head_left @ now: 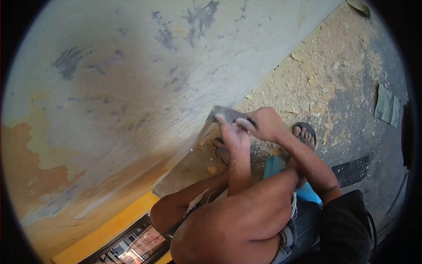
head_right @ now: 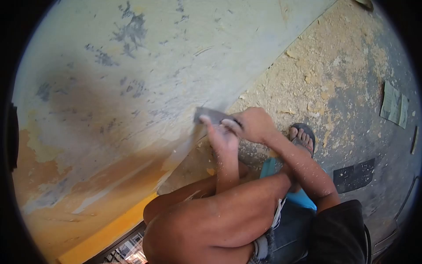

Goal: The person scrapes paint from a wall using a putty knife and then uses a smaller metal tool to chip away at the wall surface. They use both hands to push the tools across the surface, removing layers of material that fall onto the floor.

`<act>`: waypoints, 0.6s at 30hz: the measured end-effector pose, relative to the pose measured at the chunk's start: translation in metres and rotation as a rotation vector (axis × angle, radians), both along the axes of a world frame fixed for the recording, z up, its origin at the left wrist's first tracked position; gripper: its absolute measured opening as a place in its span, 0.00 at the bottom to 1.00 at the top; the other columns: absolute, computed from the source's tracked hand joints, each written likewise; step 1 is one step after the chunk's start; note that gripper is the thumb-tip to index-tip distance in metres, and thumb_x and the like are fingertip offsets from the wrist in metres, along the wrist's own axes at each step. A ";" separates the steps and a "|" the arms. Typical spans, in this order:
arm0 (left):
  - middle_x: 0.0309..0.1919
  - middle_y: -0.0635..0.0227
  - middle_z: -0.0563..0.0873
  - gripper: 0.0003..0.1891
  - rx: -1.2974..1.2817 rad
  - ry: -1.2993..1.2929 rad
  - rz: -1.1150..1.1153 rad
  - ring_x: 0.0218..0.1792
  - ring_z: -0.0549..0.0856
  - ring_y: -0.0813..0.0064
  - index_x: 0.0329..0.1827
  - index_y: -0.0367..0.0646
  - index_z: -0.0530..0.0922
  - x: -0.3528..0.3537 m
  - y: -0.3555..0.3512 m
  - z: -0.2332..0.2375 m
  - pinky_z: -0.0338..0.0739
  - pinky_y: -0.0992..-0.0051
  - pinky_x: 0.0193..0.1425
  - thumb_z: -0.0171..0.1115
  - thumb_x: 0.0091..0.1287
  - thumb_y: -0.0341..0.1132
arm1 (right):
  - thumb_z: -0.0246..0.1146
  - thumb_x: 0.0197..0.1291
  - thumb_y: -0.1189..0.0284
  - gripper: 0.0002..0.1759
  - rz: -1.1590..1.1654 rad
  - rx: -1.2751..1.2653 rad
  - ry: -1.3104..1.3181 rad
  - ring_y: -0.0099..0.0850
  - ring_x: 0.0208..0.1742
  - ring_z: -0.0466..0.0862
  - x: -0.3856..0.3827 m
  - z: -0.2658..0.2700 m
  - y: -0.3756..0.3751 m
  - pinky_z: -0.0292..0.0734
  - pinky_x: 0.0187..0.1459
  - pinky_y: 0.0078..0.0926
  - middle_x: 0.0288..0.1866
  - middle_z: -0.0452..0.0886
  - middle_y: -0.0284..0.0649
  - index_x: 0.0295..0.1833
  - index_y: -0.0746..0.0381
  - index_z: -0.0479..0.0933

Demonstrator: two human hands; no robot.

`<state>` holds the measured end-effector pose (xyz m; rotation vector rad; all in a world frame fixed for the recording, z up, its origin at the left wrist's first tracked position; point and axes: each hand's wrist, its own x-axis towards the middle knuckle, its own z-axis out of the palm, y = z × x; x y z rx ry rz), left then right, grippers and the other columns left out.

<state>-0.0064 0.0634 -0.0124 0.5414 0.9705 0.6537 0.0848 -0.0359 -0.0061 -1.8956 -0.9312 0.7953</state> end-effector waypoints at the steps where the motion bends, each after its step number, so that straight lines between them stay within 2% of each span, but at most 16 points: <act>1: 0.40 0.74 0.80 0.24 -0.004 -0.001 -0.008 0.38 0.78 0.82 0.54 0.50 0.77 0.003 0.004 0.003 0.77 0.81 0.34 0.68 0.70 0.59 | 0.54 0.71 0.45 0.28 -0.001 0.015 -0.011 0.54 0.33 0.86 0.000 0.000 0.003 0.80 0.38 0.50 0.29 0.85 0.51 0.38 0.54 0.88; 3: 0.42 0.75 0.80 0.25 0.002 -0.010 0.022 0.39 0.78 0.82 0.58 0.50 0.77 -0.010 0.006 0.010 0.77 0.82 0.35 0.68 0.70 0.58 | 0.53 0.72 0.44 0.27 0.052 -0.023 0.002 0.54 0.33 0.86 -0.008 0.002 0.000 0.80 0.38 0.50 0.30 0.86 0.50 0.41 0.52 0.89; 4: 0.43 0.75 0.80 0.25 -0.033 -0.101 -0.068 0.41 0.78 0.83 0.58 0.49 0.77 -0.020 0.008 0.011 0.77 0.83 0.36 0.67 0.71 0.58 | 0.53 0.72 0.43 0.28 0.017 0.006 0.072 0.54 0.33 0.86 -0.014 0.004 -0.001 0.80 0.38 0.50 0.30 0.86 0.51 0.41 0.53 0.89; 5: 0.43 0.75 0.80 0.25 -0.029 -0.101 -0.063 0.41 0.78 0.83 0.58 0.49 0.77 -0.019 0.005 0.009 0.77 0.83 0.36 0.67 0.71 0.58 | 0.53 0.72 0.43 0.28 -0.028 0.030 0.124 0.55 0.33 0.85 -0.014 0.005 -0.003 0.80 0.38 0.50 0.30 0.86 0.51 0.41 0.53 0.89; 7: 0.42 0.75 0.80 0.24 0.036 0.127 0.088 0.37 0.78 0.85 0.56 0.49 0.77 -0.004 -0.006 0.003 0.76 0.85 0.32 0.68 0.71 0.58 | 0.53 0.72 0.43 0.29 -0.024 0.024 0.096 0.55 0.34 0.85 -0.012 0.007 -0.004 0.80 0.39 0.50 0.30 0.85 0.51 0.40 0.53 0.89; 8: 0.42 0.76 0.81 0.23 -0.083 -0.011 0.034 0.38 0.77 0.86 0.56 0.49 0.77 -0.005 0.002 0.008 0.75 0.86 0.32 0.67 0.71 0.58 | 0.53 0.72 0.43 0.29 -0.026 0.016 0.071 0.55 0.34 0.85 -0.005 0.007 -0.004 0.80 0.39 0.50 0.30 0.85 0.52 0.40 0.54 0.89; 13: 0.42 0.77 0.80 0.22 -0.025 -0.027 -0.144 0.36 0.78 0.84 0.57 0.49 0.77 -0.029 0.008 -0.004 0.76 0.84 0.30 0.65 0.73 0.56 | 0.53 0.71 0.42 0.30 -0.034 -0.025 0.110 0.54 0.34 0.86 -0.021 -0.001 -0.006 0.81 0.39 0.50 0.29 0.85 0.51 0.39 0.54 0.89; 15: 0.40 0.75 0.80 0.24 -0.008 0.062 0.075 0.32 0.78 0.83 0.54 0.48 0.76 -0.004 0.002 -0.016 0.77 0.84 0.29 0.65 0.72 0.59 | 0.53 0.71 0.42 0.30 -0.021 -0.035 0.153 0.56 0.34 0.85 -0.003 -0.010 -0.006 0.80 0.39 0.50 0.30 0.86 0.52 0.40 0.55 0.88; 16: 0.40 0.75 0.80 0.25 -0.067 0.041 0.022 0.33 0.78 0.83 0.53 0.48 0.76 0.001 -0.001 0.013 0.79 0.84 0.30 0.65 0.71 0.61 | 0.52 0.72 0.43 0.30 -0.004 -0.003 0.072 0.55 0.35 0.85 0.001 0.001 0.001 0.80 0.39 0.51 0.31 0.86 0.52 0.41 0.55 0.88; 18: 0.41 0.77 0.81 0.26 -0.065 -0.043 0.004 0.32 0.79 0.83 0.54 0.50 0.76 -0.001 0.014 0.025 0.80 0.86 0.31 0.66 0.69 0.61 | 0.55 0.71 0.44 0.27 -0.019 0.019 0.007 0.55 0.33 0.85 0.003 0.011 0.012 0.80 0.37 0.48 0.30 0.85 0.51 0.43 0.54 0.88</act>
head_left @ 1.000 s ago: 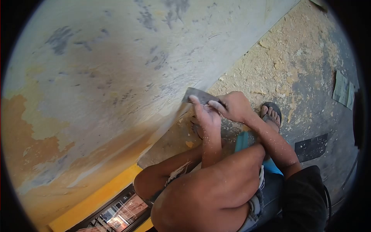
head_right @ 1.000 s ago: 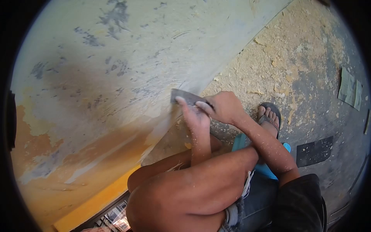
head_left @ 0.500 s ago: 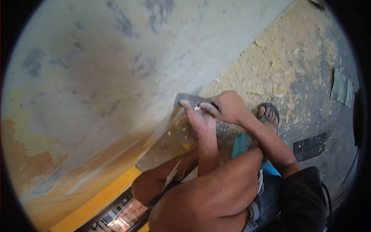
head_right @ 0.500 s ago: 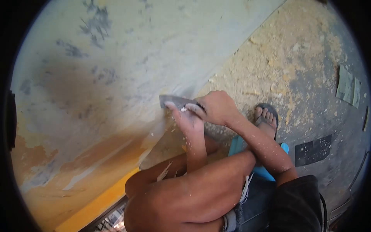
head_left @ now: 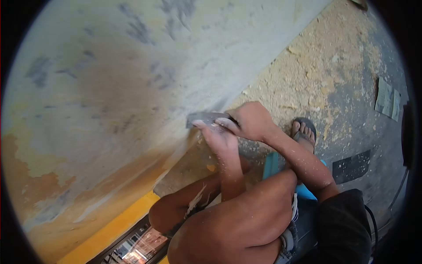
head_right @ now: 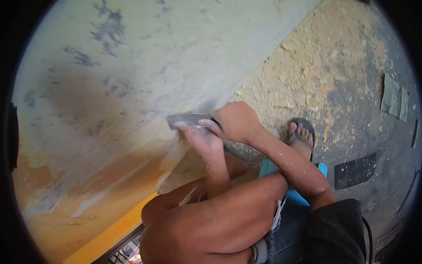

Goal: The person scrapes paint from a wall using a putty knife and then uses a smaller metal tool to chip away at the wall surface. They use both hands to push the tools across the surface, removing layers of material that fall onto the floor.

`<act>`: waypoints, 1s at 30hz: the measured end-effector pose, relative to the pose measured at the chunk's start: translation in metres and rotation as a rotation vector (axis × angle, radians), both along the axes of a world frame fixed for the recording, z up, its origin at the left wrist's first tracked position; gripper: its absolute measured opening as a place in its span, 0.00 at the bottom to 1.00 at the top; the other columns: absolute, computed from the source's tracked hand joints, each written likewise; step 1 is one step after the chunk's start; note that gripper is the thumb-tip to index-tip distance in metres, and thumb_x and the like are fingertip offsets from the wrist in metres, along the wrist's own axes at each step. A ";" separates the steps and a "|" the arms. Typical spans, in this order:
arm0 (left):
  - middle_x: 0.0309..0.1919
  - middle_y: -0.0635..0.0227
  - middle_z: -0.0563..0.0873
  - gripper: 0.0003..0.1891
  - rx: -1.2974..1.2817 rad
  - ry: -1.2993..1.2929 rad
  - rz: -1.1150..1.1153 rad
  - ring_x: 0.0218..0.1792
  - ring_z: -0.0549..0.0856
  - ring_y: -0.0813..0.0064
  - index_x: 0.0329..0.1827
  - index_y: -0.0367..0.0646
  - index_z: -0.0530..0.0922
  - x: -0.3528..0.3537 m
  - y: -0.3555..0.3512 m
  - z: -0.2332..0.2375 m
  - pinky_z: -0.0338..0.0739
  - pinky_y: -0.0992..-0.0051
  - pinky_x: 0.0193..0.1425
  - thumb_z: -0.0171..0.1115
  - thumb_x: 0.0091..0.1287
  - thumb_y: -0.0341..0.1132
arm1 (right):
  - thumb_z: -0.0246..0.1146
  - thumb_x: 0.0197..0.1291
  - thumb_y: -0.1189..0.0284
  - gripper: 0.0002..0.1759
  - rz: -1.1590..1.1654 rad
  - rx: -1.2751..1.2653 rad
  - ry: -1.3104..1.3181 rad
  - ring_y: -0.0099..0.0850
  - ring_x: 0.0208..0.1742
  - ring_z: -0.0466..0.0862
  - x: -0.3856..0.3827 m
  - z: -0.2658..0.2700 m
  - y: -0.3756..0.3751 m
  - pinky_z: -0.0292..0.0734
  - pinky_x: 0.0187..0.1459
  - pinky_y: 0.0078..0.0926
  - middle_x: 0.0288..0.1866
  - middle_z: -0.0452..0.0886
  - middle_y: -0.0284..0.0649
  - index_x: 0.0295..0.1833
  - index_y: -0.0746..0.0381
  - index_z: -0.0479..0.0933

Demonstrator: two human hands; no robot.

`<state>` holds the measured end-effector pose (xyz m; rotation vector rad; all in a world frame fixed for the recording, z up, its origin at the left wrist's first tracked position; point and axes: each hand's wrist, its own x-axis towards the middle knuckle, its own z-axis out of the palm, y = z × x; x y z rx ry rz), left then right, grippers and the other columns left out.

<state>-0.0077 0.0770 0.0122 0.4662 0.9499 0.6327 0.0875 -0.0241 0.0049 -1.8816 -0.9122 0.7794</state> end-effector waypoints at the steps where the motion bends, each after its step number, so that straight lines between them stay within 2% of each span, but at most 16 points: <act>1: 0.43 0.78 0.82 0.26 0.027 -0.070 0.014 0.32 0.80 0.83 0.55 0.51 0.77 -0.014 0.003 0.007 0.82 0.88 0.31 0.68 0.68 0.62 | 0.58 0.70 0.45 0.25 0.012 0.046 -0.051 0.54 0.31 0.84 -0.010 0.005 0.004 0.80 0.36 0.46 0.30 0.85 0.50 0.46 0.53 0.89; 2: 0.43 0.77 0.82 0.27 0.005 -0.048 -0.077 0.34 0.80 0.83 0.57 0.50 0.77 -0.021 0.005 0.006 0.82 0.86 0.32 0.68 0.68 0.61 | 0.58 0.70 0.45 0.24 -0.012 0.047 0.013 0.54 0.31 0.85 -0.016 0.005 0.000 0.80 0.37 0.47 0.30 0.85 0.51 0.45 0.52 0.89; 3: 0.43 0.77 0.82 0.27 0.012 -0.067 -0.070 0.34 0.80 0.83 0.57 0.50 0.77 -0.012 -0.004 -0.001 0.82 0.86 0.32 0.68 0.68 0.61 | 0.58 0.70 0.45 0.24 -0.004 0.054 -0.006 0.54 0.31 0.85 -0.012 0.000 -0.008 0.80 0.37 0.47 0.30 0.85 0.51 0.45 0.52 0.89; 5: 0.38 0.76 0.80 0.25 0.123 0.135 0.024 0.32 0.78 0.82 0.52 0.49 0.76 0.008 -0.030 -0.014 0.77 0.85 0.28 0.66 0.70 0.60 | 0.57 0.71 0.46 0.25 0.040 -0.105 0.092 0.54 0.32 0.85 -0.003 -0.007 -0.025 0.79 0.36 0.48 0.29 0.85 0.52 0.44 0.53 0.89; 6: 0.34 0.76 0.79 0.23 0.027 0.100 0.082 0.30 0.77 0.81 0.49 0.50 0.77 0.009 -0.022 -0.019 0.76 0.85 0.29 0.67 0.70 0.60 | 0.53 0.71 0.42 0.30 0.037 -0.090 0.015 0.54 0.35 0.86 -0.001 -0.006 -0.024 0.80 0.38 0.50 0.31 0.86 0.51 0.38 0.55 0.88; 9: 0.36 0.76 0.79 0.22 0.074 0.072 -0.024 0.33 0.77 0.81 0.50 0.51 0.78 -0.009 -0.010 -0.022 0.76 0.84 0.32 0.68 0.70 0.59 | 0.53 0.72 0.42 0.30 -0.020 -0.083 0.051 0.54 0.35 0.86 -0.017 -0.006 -0.020 0.81 0.39 0.50 0.31 0.86 0.51 0.39 0.55 0.89; 11: 0.37 0.77 0.79 0.23 0.007 0.052 -0.084 0.33 0.77 0.83 0.53 0.50 0.76 -0.018 -0.015 -0.009 0.76 0.85 0.32 0.67 0.71 0.58 | 0.54 0.71 0.43 0.29 0.016 -0.108 0.085 0.54 0.35 0.86 -0.018 -0.006 -0.023 0.80 0.39 0.50 0.31 0.86 0.51 0.38 0.55 0.89; 14: 0.32 0.79 0.78 0.24 0.068 0.108 0.082 0.25 0.75 0.84 0.50 0.50 0.75 0.013 -0.019 -0.003 0.74 0.83 0.24 0.67 0.70 0.61 | 0.54 0.70 0.43 0.29 0.015 -0.109 0.042 0.54 0.36 0.86 -0.003 -0.006 -0.013 0.81 0.40 0.51 0.31 0.86 0.51 0.37 0.55 0.88; 15: 0.32 0.79 0.78 0.24 0.055 0.114 0.077 0.25 0.75 0.84 0.50 0.50 0.75 0.009 -0.016 -0.009 0.74 0.83 0.24 0.67 0.70 0.61 | 0.55 0.70 0.43 0.29 0.017 -0.096 0.043 0.54 0.36 0.87 -0.010 -0.009 -0.012 0.81 0.40 0.51 0.31 0.86 0.52 0.37 0.55 0.88; 17: 0.38 0.79 0.78 0.29 0.017 0.049 -0.034 0.29 0.77 0.88 0.53 0.51 0.74 -0.013 -0.008 -0.023 0.75 0.89 0.25 0.69 0.65 0.64 | 0.55 0.70 0.42 0.30 0.015 -0.148 0.062 0.54 0.36 0.87 -0.014 -0.006 -0.020 0.81 0.41 0.51 0.31 0.86 0.52 0.38 0.55 0.88; 18: 0.38 0.79 0.79 0.27 -0.027 0.154 -0.145 0.31 0.78 0.88 0.52 0.51 0.75 -0.001 -0.028 0.015 0.77 0.89 0.27 0.67 0.67 0.64 | 0.54 0.70 0.42 0.29 0.039 -0.176 0.101 0.54 0.36 0.87 -0.014 -0.008 -0.024 0.81 0.41 0.51 0.31 0.86 0.52 0.40 0.54 0.89; 19: 0.38 0.79 0.79 0.27 -0.020 0.150 -0.147 0.31 0.78 0.88 0.52 0.51 0.75 0.000 -0.027 0.013 0.77 0.89 0.27 0.67 0.67 0.64 | 0.54 0.70 0.42 0.29 0.043 -0.196 0.102 0.54 0.37 0.87 -0.006 -0.007 -0.024 0.81 0.41 0.51 0.32 0.86 0.52 0.42 0.54 0.89; 21: 0.32 0.79 0.78 0.27 -0.066 0.154 0.018 0.28 0.77 0.86 0.50 0.53 0.74 0.014 -0.025 -0.003 0.76 0.85 0.26 0.65 0.67 0.66 | 0.54 0.70 0.41 0.29 0.057 -0.142 0.025 0.54 0.36 0.87 0.005 0.006 -0.009 0.82 0.41 0.51 0.32 0.87 0.51 0.43 0.53 0.89; 22: 0.36 0.78 0.79 0.28 -0.002 0.028 0.089 0.29 0.77 0.86 0.51 0.52 0.74 0.015 -0.014 0.001 0.76 0.87 0.27 0.64 0.67 0.67 | 0.53 0.70 0.41 0.29 0.072 -0.110 -0.015 0.54 0.36 0.87 0.007 0.006 -0.008 0.82 0.41 0.50 0.32 0.87 0.51 0.44 0.52 0.89; 26: 0.42 0.76 0.79 0.28 -0.005 0.120 -0.057 0.30 0.76 0.86 0.54 0.50 0.75 -0.008 -0.010 0.002 0.76 0.89 0.28 0.67 0.67 0.63 | 0.53 0.71 0.41 0.29 0.028 -0.039 0.075 0.54 0.35 0.87 -0.009 0.007 -0.015 0.81 0.39 0.50 0.32 0.87 0.51 0.44 0.51 0.89; 30: 0.39 0.77 0.78 0.25 0.015 0.031 0.015 0.30 0.76 0.86 0.53 0.51 0.76 0.004 -0.018 -0.009 0.74 0.88 0.27 0.68 0.69 0.60 | 0.54 0.71 0.41 0.30 0.017 -0.098 0.029 0.54 0.35 0.86 -0.004 0.000 -0.016 0.81 0.40 0.50 0.31 0.86 0.51 0.39 0.55 0.89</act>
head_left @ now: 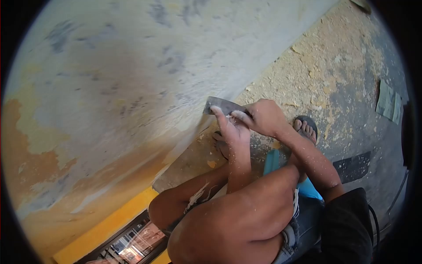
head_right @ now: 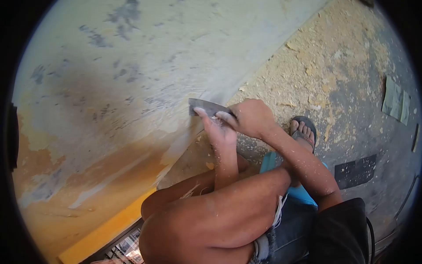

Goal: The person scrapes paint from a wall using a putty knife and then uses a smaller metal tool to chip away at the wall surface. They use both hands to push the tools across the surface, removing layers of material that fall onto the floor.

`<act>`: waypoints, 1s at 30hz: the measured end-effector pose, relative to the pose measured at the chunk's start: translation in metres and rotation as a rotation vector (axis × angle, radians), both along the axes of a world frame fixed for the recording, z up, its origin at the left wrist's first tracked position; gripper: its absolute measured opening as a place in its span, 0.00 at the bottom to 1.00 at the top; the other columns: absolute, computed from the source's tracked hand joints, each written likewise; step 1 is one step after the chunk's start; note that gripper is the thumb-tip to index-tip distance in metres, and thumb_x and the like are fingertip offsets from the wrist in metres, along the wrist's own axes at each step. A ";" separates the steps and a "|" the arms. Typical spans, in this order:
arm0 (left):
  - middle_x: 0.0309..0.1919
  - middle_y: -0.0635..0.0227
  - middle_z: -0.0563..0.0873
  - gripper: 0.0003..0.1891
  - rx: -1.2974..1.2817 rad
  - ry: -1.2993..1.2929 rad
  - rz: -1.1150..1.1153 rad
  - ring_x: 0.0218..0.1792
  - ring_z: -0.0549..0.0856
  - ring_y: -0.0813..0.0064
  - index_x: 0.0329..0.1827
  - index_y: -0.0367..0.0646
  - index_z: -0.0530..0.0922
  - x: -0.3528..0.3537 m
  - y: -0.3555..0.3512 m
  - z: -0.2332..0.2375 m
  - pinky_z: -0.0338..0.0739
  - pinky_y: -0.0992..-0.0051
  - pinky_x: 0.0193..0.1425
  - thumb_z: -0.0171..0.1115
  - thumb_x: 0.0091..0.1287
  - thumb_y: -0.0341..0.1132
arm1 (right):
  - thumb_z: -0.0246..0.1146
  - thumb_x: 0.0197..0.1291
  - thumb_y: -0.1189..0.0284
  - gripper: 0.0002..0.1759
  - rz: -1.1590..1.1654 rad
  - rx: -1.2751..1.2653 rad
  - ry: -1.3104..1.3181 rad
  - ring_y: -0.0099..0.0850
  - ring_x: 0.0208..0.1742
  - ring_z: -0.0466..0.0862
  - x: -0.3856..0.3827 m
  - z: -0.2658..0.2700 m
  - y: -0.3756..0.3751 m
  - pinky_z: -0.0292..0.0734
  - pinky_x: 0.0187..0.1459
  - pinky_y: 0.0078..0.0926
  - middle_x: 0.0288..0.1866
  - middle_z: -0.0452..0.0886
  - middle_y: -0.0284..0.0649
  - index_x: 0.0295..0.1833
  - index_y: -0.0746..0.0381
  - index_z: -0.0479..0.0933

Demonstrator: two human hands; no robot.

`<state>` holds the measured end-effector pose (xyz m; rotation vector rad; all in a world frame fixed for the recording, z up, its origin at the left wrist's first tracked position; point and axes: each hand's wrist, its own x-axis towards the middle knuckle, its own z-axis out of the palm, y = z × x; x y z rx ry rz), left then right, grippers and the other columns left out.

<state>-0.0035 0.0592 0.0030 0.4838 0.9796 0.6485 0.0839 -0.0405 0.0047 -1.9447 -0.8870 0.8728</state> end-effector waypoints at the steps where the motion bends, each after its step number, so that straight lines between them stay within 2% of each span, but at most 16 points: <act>1: 0.39 0.77 0.78 0.25 -0.006 0.016 -0.004 0.30 0.76 0.86 0.53 0.51 0.76 -0.006 0.002 -0.001 0.74 0.88 0.27 0.68 0.69 0.60 | 0.54 0.71 0.41 0.30 -0.004 -0.006 0.016 0.54 0.35 0.86 -0.005 0.001 -0.002 0.81 0.40 0.50 0.31 0.86 0.51 0.39 0.55 0.89; 4: 0.39 0.77 0.78 0.25 -0.096 0.025 -0.098 0.30 0.76 0.86 0.54 0.52 0.76 -0.027 0.006 0.006 0.75 0.88 0.28 0.69 0.68 0.60 | 0.54 0.71 0.42 0.30 -0.024 -0.016 0.089 0.54 0.36 0.86 -0.017 0.010 -0.003 0.81 0.40 0.50 0.31 0.86 0.51 0.39 0.56 0.89; 8: 0.36 0.78 0.77 0.25 -0.079 0.005 0.055 0.32 0.76 0.84 0.53 0.52 0.76 -0.002 0.002 0.003 0.73 0.85 0.27 0.70 0.67 0.60 | 0.54 0.71 0.42 0.30 -0.017 -0.060 0.014 0.55 0.36 0.86 -0.002 0.010 -0.001 0.81 0.41 0.51 0.31 0.86 0.52 0.41 0.55 0.89; 11: 0.38 0.78 0.78 0.25 -0.096 0.146 -0.025 0.33 0.77 0.85 0.53 0.51 0.76 -0.005 -0.003 0.005 0.75 0.87 0.29 0.70 0.67 0.60 | 0.53 0.71 0.42 0.30 -0.031 -0.012 0.110 0.55 0.37 0.86 -0.012 0.010 -0.003 0.81 0.42 0.51 0.32 0.86 0.53 0.40 0.55 0.89; 12: 0.39 0.77 0.79 0.26 0.030 0.038 -0.020 0.34 0.78 0.86 0.54 0.50 0.76 0.005 -0.008 0.004 0.77 0.88 0.30 0.70 0.67 0.60 | 0.54 0.71 0.42 0.30 -0.019 -0.012 0.090 0.56 0.37 0.86 -0.005 0.008 0.002 0.81 0.41 0.51 0.32 0.86 0.53 0.39 0.56 0.89; 15: 0.39 0.77 0.78 0.29 -0.003 0.063 0.045 0.30 0.77 0.85 0.54 0.50 0.75 0.006 -0.002 0.009 0.79 0.85 0.32 0.71 0.64 0.63 | 0.55 0.70 0.43 0.30 -0.036 -0.013 0.052 0.56 0.36 0.86 0.003 0.002 -0.002 0.81 0.41 0.51 0.31 0.86 0.53 0.39 0.56 0.89; 16: 0.39 0.75 0.79 0.30 0.014 -0.035 -0.128 0.33 0.78 0.84 0.54 0.48 0.74 -0.018 0.011 -0.006 0.81 0.84 0.35 0.71 0.65 0.62 | 0.55 0.70 0.43 0.30 -0.049 -0.008 0.056 0.56 0.36 0.86 -0.001 -0.001 -0.003 0.81 0.40 0.51 0.31 0.86 0.53 0.39 0.57 0.89; 19: 0.39 0.78 0.79 0.29 -0.047 0.120 0.018 0.34 0.78 0.85 0.54 0.50 0.75 0.001 0.001 -0.014 0.82 0.84 0.35 0.70 0.65 0.63 | 0.56 0.69 0.44 0.29 -0.015 -0.019 0.074 0.55 0.36 0.87 0.008 0.014 0.002 0.82 0.40 0.51 0.31 0.86 0.54 0.37 0.57 0.89; 20: 0.39 0.78 0.79 0.29 -0.045 0.100 0.011 0.34 0.78 0.85 0.54 0.50 0.75 -0.006 0.015 -0.010 0.82 0.84 0.35 0.70 0.65 0.63 | 0.56 0.69 0.43 0.29 0.002 -0.012 -0.007 0.54 0.35 0.87 0.010 0.027 0.011 0.82 0.40 0.51 0.31 0.86 0.53 0.37 0.57 0.89; 21: 0.40 0.76 0.79 0.28 0.000 -0.084 -0.078 0.35 0.78 0.84 0.55 0.49 0.75 -0.026 0.036 -0.008 0.80 0.83 0.35 0.68 0.67 0.62 | 0.56 0.69 0.43 0.29 0.008 -0.025 -0.075 0.54 0.34 0.87 0.011 0.032 0.017 0.82 0.40 0.51 0.31 0.86 0.53 0.37 0.57 0.88; 22: 0.42 0.74 0.80 0.28 0.048 -0.251 -0.142 0.36 0.78 0.82 0.56 0.47 0.75 -0.046 0.044 -0.009 0.79 0.83 0.36 0.67 0.69 0.62 | 0.55 0.70 0.42 0.30 0.008 0.070 -0.150 0.54 0.34 0.87 0.006 0.037 0.022 0.81 0.39 0.51 0.31 0.86 0.52 0.38 0.56 0.89; 23: 0.42 0.74 0.80 0.28 0.054 -0.201 -0.114 0.36 0.78 0.82 0.56 0.47 0.75 -0.056 0.031 0.013 0.79 0.83 0.36 0.67 0.69 0.62 | 0.55 0.70 0.42 0.30 0.035 0.079 -0.100 0.54 0.34 0.87 -0.012 0.036 0.018 0.81 0.39 0.51 0.31 0.86 0.52 0.38 0.56 0.89; 25: 0.44 0.73 0.80 0.28 0.069 -0.021 -0.172 0.36 0.78 0.82 0.57 0.47 0.75 -0.017 0.006 0.027 0.78 0.83 0.37 0.64 0.71 0.62 | 0.54 0.70 0.41 0.31 0.053 -0.021 -0.014 0.53 0.35 0.87 -0.001 0.022 0.003 0.81 0.39 0.51 0.31 0.87 0.52 0.39 0.57 0.89; 26: 0.44 0.71 0.81 0.28 -0.039 0.037 -0.050 0.34 0.77 0.81 0.58 0.46 0.75 -0.014 0.001 -0.011 0.78 0.82 0.34 0.62 0.73 0.61 | 0.54 0.70 0.41 0.31 0.031 -0.069 0.021 0.53 0.35 0.87 0.004 0.018 -0.012 0.81 0.39 0.50 0.31 0.86 0.52 0.38 0.57 0.89; 29: 0.43 0.72 0.82 0.27 0.023 -0.088 -0.051 0.35 0.78 0.80 0.58 0.45 0.75 0.016 -0.017 -0.011 0.78 0.81 0.32 0.61 0.74 0.61 | 0.54 0.71 0.41 0.31 0.030 -0.159 -0.077 0.52 0.36 0.87 0.022 0.018 -0.024 0.81 0.40 0.49 0.31 0.87 0.51 0.38 0.56 0.89; 30: 0.44 0.73 0.82 0.26 0.171 -0.122 -0.170 0.36 0.80 0.81 0.59 0.45 0.76 0.017 -0.018 -0.002 0.78 0.80 0.30 0.63 0.74 0.58 | 0.55 0.70 0.41 0.30 0.014 -0.149 -0.071 0.52 0.36 0.87 0.023 0.021 -0.019 0.81 0.41 0.49 0.31 0.86 0.52 0.40 0.55 0.90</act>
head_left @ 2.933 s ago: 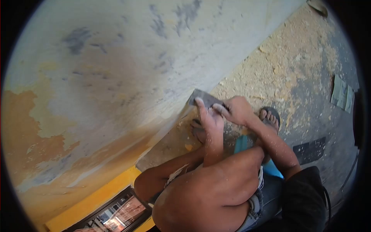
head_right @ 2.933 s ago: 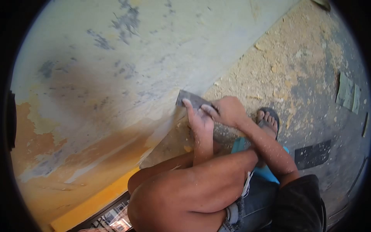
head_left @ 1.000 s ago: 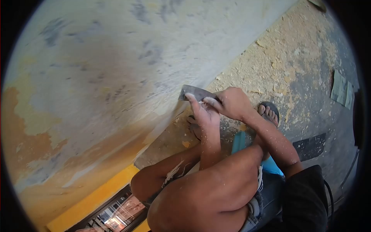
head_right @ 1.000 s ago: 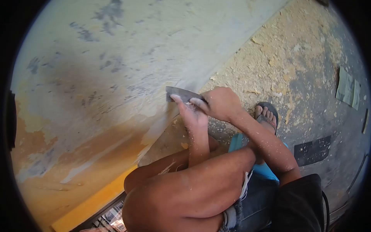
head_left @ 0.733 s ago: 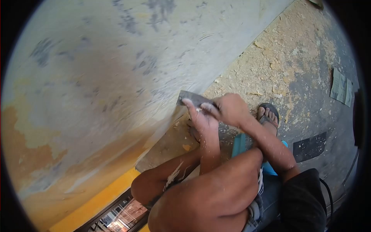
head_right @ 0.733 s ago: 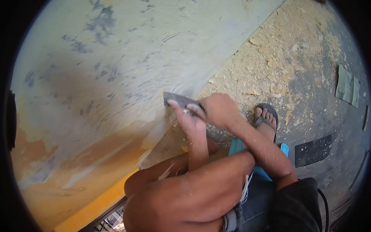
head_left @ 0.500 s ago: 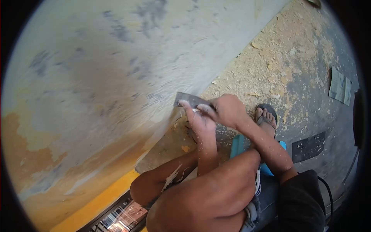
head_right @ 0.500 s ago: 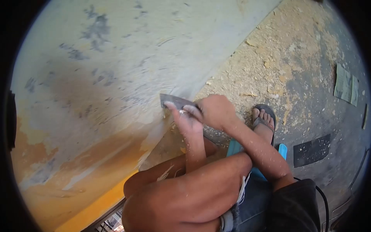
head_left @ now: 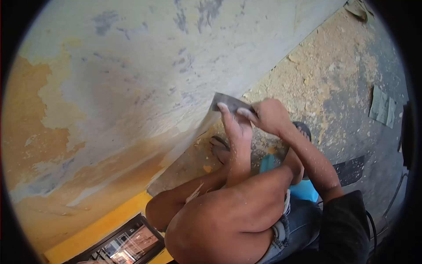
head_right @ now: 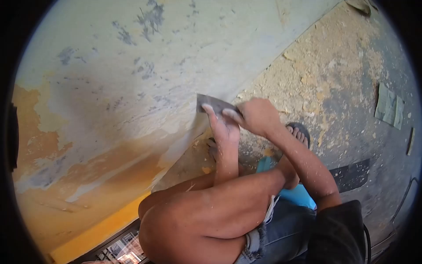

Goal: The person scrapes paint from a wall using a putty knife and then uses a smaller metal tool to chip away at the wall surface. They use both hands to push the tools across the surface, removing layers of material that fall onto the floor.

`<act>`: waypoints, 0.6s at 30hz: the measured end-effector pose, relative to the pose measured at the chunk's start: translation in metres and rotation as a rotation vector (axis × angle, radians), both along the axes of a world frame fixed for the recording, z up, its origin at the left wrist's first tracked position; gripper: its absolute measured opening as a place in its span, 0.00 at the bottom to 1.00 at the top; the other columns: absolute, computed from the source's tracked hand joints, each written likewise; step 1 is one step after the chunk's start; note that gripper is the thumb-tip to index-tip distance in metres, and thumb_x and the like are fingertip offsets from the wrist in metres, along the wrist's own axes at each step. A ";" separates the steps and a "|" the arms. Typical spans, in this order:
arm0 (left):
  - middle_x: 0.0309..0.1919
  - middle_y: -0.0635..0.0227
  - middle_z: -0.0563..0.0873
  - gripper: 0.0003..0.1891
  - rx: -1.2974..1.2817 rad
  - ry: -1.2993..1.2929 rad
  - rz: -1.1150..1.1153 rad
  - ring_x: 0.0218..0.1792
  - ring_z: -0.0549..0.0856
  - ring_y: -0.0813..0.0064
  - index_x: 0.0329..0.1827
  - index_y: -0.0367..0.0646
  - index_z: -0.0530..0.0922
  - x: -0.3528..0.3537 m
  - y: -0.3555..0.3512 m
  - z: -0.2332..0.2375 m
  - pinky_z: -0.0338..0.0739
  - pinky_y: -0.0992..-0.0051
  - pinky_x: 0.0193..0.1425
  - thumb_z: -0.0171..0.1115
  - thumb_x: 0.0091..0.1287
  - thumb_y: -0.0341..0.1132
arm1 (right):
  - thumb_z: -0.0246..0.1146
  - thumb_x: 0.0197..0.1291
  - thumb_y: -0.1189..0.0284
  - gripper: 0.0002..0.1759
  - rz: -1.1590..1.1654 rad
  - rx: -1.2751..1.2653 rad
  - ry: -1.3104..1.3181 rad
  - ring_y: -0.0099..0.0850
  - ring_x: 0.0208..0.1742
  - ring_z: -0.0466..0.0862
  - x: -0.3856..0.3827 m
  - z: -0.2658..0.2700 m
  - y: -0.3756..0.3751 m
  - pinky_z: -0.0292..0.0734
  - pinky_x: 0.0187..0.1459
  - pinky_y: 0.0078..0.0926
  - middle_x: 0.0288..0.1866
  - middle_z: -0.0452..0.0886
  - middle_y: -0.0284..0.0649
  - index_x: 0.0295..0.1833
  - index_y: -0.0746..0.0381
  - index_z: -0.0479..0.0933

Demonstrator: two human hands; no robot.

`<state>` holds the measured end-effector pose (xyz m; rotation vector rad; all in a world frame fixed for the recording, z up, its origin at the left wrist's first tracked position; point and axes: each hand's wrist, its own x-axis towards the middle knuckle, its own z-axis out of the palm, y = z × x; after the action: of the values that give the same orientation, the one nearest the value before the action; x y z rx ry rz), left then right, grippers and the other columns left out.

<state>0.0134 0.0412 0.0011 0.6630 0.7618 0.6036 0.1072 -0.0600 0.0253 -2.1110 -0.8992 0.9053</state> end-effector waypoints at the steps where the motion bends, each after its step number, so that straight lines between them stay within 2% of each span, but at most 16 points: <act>1: 0.44 0.73 0.82 0.26 0.001 0.021 0.004 0.36 0.80 0.81 0.59 0.45 0.76 -0.009 0.004 0.001 0.78 0.80 0.30 0.63 0.74 0.58 | 0.55 0.70 0.41 0.30 0.004 0.001 0.021 0.52 0.36 0.87 -0.011 -0.001 0.002 0.81 0.41 0.49 0.31 0.86 0.52 0.40 0.55 0.90; 3: 0.44 0.73 0.82 0.26 -0.056 0.040 0.020 0.37 0.80 0.80 0.58 0.44 0.76 -0.008 0.014 -0.006 0.78 0.80 0.31 0.65 0.73 0.57 | 0.55 0.70 0.41 0.30 -0.065 0.047 0.063 0.53 0.36 0.87 -0.011 -0.003 0.006 0.81 0.40 0.49 0.31 0.86 0.52 0.39 0.54 0.90; 4: 0.43 0.73 0.82 0.25 -0.175 0.023 0.101 0.35 0.80 0.80 0.58 0.45 0.76 -0.007 0.015 -0.010 0.78 0.79 0.31 0.66 0.72 0.56 | 0.55 0.70 0.40 0.31 -0.047 0.021 0.016 0.53 0.36 0.86 -0.013 0.000 0.001 0.81 0.41 0.49 0.32 0.86 0.52 0.38 0.54 0.89; 7: 0.43 0.74 0.82 0.24 -0.120 0.038 0.089 0.36 0.80 0.81 0.57 0.47 0.77 0.001 0.001 -0.019 0.79 0.81 0.31 0.67 0.71 0.56 | 0.54 0.70 0.39 0.31 -0.056 -0.032 0.041 0.53 0.35 0.87 -0.003 -0.005 -0.006 0.81 0.40 0.49 0.31 0.86 0.52 0.38 0.55 0.89; 8: 0.42 0.74 0.81 0.23 -0.140 0.085 0.163 0.36 0.80 0.83 0.56 0.48 0.77 0.007 -0.001 -0.018 0.78 0.84 0.32 0.66 0.72 0.57 | 0.54 0.70 0.39 0.31 -0.061 -0.033 0.031 0.53 0.35 0.87 -0.001 -0.008 -0.004 0.81 0.40 0.49 0.31 0.86 0.52 0.38 0.55 0.89; 11: 0.41 0.73 0.81 0.23 -0.158 0.067 0.046 0.34 0.79 0.84 0.53 0.48 0.76 -0.005 0.006 0.003 0.78 0.87 0.32 0.65 0.72 0.58 | 0.54 0.70 0.39 0.32 -0.056 -0.003 0.045 0.54 0.35 0.86 -0.006 -0.013 0.008 0.81 0.40 0.50 0.31 0.86 0.52 0.37 0.55 0.89; 12: 0.38 0.73 0.80 0.24 -0.170 0.108 0.215 0.33 0.79 0.84 0.51 0.47 0.76 0.000 0.013 0.006 0.77 0.87 0.31 0.63 0.73 0.60 | 0.54 0.70 0.39 0.32 -0.064 0.063 0.010 0.54 0.35 0.86 -0.006 -0.007 0.015 0.81 0.39 0.50 0.30 0.86 0.52 0.37 0.55 0.89; 13: 0.38 0.73 0.80 0.24 -0.172 0.134 0.220 0.33 0.79 0.84 0.51 0.47 0.76 -0.007 0.013 0.005 0.77 0.87 0.31 0.63 0.73 0.60 | 0.54 0.70 0.39 0.33 -0.068 0.131 -0.012 0.54 0.34 0.86 -0.012 -0.004 0.018 0.81 0.39 0.50 0.30 0.86 0.52 0.36 0.56 0.89; 15: 0.39 0.74 0.80 0.25 -0.047 0.084 0.063 0.34 0.79 0.85 0.52 0.47 0.76 -0.012 0.019 0.005 0.78 0.87 0.31 0.63 0.72 0.61 | 0.54 0.70 0.39 0.33 -0.059 0.123 -0.003 0.54 0.35 0.87 -0.015 -0.008 0.015 0.81 0.39 0.50 0.30 0.86 0.52 0.36 0.56 0.89; 16: 0.39 0.74 0.80 0.26 -0.133 0.195 0.078 0.33 0.78 0.85 0.53 0.46 0.76 -0.016 0.019 -0.004 0.78 0.86 0.32 0.64 0.71 0.62 | 0.54 0.70 0.39 0.33 -0.049 0.082 0.032 0.54 0.34 0.87 -0.014 -0.011 0.008 0.81 0.39 0.50 0.30 0.86 0.52 0.36 0.56 0.89; 18: 0.39 0.74 0.80 0.27 -0.095 0.165 0.116 0.34 0.78 0.85 0.52 0.46 0.76 -0.004 0.006 -0.021 0.78 0.86 0.32 0.65 0.71 0.62 | 0.53 0.71 0.39 0.33 -0.053 0.032 0.060 0.54 0.34 0.86 -0.010 -0.025 -0.002 0.81 0.39 0.50 0.29 0.86 0.52 0.36 0.56 0.89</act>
<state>0.0095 0.0473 -0.0204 0.5883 0.9824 0.6190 0.0974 -0.0622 0.0001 -2.0601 -0.8180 0.9157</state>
